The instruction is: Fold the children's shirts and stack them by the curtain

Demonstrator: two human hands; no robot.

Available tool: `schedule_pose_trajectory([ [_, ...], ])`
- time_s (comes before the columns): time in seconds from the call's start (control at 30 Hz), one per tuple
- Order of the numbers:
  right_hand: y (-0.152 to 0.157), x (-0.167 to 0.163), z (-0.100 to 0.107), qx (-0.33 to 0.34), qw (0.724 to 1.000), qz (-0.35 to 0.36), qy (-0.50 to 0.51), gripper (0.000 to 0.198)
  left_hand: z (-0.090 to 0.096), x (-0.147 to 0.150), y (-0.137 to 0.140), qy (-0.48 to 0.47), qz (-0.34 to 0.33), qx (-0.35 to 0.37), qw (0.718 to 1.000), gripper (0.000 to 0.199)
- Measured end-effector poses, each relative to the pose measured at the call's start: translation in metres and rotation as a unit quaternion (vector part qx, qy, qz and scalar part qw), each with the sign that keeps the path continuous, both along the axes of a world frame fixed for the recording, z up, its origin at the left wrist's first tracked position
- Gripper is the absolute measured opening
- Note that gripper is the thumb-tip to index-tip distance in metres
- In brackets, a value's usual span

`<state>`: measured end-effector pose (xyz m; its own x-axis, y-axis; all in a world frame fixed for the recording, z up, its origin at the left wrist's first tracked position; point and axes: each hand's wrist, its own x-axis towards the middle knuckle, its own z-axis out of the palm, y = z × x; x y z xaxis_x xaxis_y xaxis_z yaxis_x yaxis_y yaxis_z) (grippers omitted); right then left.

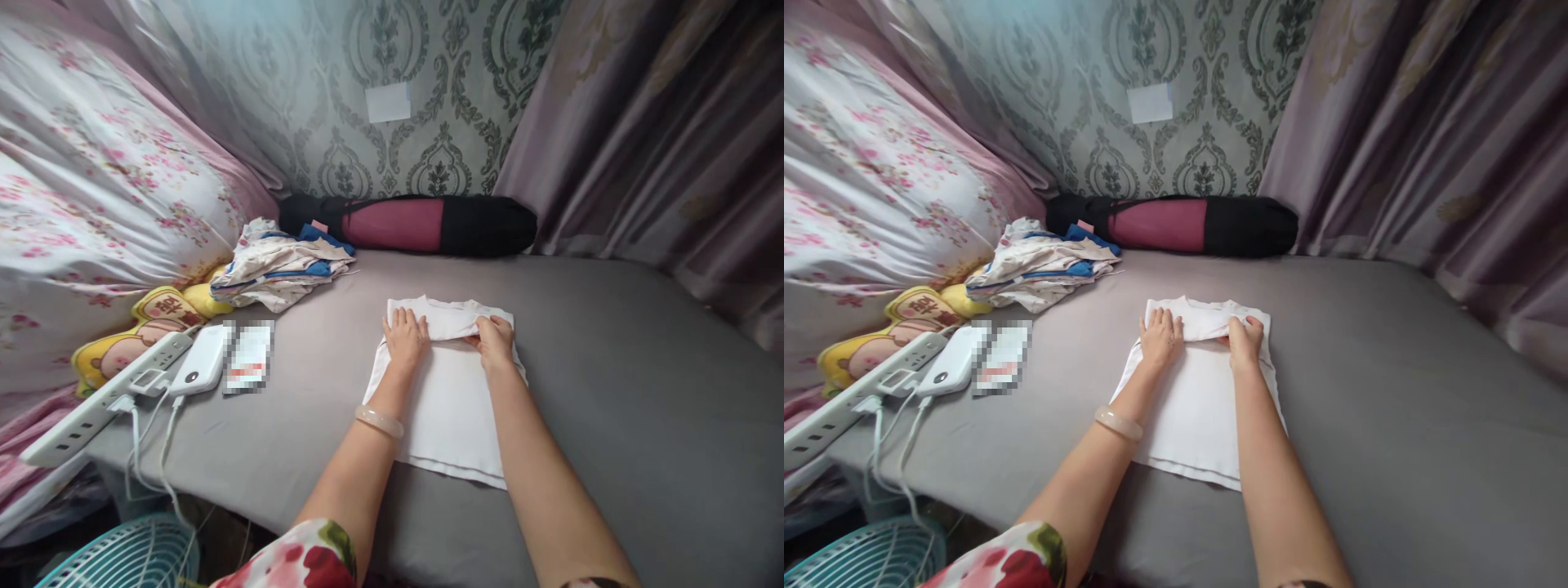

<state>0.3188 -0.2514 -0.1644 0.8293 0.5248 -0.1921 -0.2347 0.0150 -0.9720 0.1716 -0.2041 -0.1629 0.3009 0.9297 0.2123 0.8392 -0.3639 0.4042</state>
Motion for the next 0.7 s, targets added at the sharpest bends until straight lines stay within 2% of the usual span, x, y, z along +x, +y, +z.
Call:
schedule_pose_trajectory([
  [0.1, -0.004, 0.004, 0.001, -0.083, 0.995, -0.042, -0.045, 0.064, 0.000, 0.000, -0.001, 0.033, -0.010, -0.002, 0.999, 0.056],
  [0.17, -0.007, 0.007, 0.004, -0.133, 0.985, -0.023, -0.112, 0.062, 0.000, 0.000, -0.002, 0.054, -0.014, -0.010, 0.998, 0.059],
  [0.23, -0.012, 0.010, 0.008, -0.195, 0.958, 0.000, -0.211, 0.057, 0.000, 0.001, -0.001, 0.071, -0.016, -0.015, 0.997, 0.063],
  [0.33, -0.019, 0.009, 0.016, -0.270, 0.894, 0.045, -0.356, 0.048, -0.001, 0.001, 0.000, 0.094, -0.021, -0.013, 0.995, 0.071],
  [0.43, -0.026, 0.002, 0.022, -0.301, 0.848, 0.075, -0.429, 0.045, -0.002, 0.000, 0.000, 0.115, -0.021, -0.007, 0.993, 0.074],
  [0.57, -0.030, -0.007, 0.025, -0.333, 0.818, 0.085, -0.461, 0.046, -0.001, 0.001, -0.002, 0.132, -0.013, 0.020, 0.991, 0.070],
  [0.7, -0.027, -0.011, 0.027, -0.343, 0.786, 0.070, -0.510, 0.043, 0.010, 0.013, -0.004, 0.159, -0.030, 0.018, 0.987, 0.059],
])
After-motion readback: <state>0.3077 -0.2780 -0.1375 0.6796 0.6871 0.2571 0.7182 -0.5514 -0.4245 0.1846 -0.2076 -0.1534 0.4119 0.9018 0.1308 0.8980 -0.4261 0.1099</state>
